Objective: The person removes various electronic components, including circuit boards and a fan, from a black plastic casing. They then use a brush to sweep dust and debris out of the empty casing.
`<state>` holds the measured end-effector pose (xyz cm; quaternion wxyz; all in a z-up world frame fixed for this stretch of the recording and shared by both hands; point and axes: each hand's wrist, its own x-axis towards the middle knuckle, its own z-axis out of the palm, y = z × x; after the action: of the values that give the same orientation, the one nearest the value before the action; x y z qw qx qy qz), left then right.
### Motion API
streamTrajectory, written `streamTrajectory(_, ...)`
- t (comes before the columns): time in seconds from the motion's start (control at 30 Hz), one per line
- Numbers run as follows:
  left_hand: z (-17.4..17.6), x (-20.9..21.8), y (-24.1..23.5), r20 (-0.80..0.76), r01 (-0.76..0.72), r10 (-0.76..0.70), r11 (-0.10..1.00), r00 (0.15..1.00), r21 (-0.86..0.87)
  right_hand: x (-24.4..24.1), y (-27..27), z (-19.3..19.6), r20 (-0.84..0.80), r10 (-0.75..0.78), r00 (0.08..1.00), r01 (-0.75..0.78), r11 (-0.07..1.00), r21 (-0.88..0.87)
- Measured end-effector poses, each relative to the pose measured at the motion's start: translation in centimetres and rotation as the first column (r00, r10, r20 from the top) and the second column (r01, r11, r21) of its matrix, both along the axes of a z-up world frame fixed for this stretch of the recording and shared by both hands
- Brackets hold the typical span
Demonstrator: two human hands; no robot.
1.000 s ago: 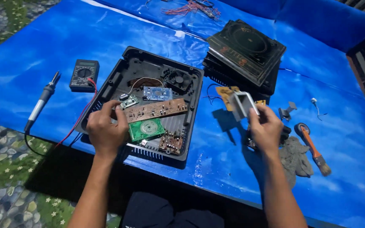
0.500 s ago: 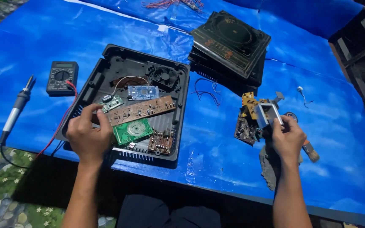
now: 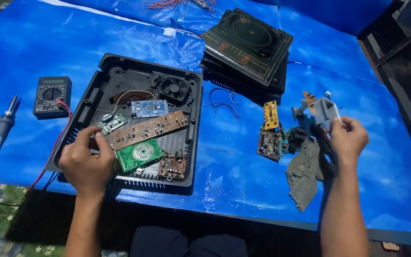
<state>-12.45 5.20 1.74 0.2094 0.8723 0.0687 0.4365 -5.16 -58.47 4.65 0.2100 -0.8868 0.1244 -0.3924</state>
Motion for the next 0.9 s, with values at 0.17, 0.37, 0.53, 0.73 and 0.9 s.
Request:
streamTrajectory(0.17, 0.5, -0.1, -0.3, 0.004, 0.012, -0.012, 1.0, 1.0, 0.004, 2.7, -3.7, 1.5, -0.008, -0.045, 0.999, 0.046, 0.987, 0.155)
streamTrajectory(0.37, 1.0, -0.3, -0.3, -0.018, 0.031, -0.031, 1.0, 0.999, 0.002, 8.3, -11.3, -1.4, -0.078, -0.18, 0.981, 0.188, 0.975, 0.119)
streamTrajectory(0.53, 0.5, -0.3, -0.4, -0.019, 0.034, -0.034, 0.999, 0.999, -0.015, 10.8, -13.2, -3.0, -0.215, -0.19, 0.958, 0.196, 0.981, 0.007)
streamTrajectory(0.73, 0.1, 0.1, -0.2, -0.017, 0.039, -0.039, 0.999, 0.999, 0.013, 6.2, 5.2, 4.1, -0.158, 0.232, 0.96, -0.231, 0.973, 0.022)
streamTrajectory(0.9, -0.3, 0.4, -0.1, 0.01, 0.073, -0.073, 0.987, 0.997, -0.145, 1.9, 21.2, 7.6, -0.131, 0.76, 0.636, -0.751, 0.649, 0.118)
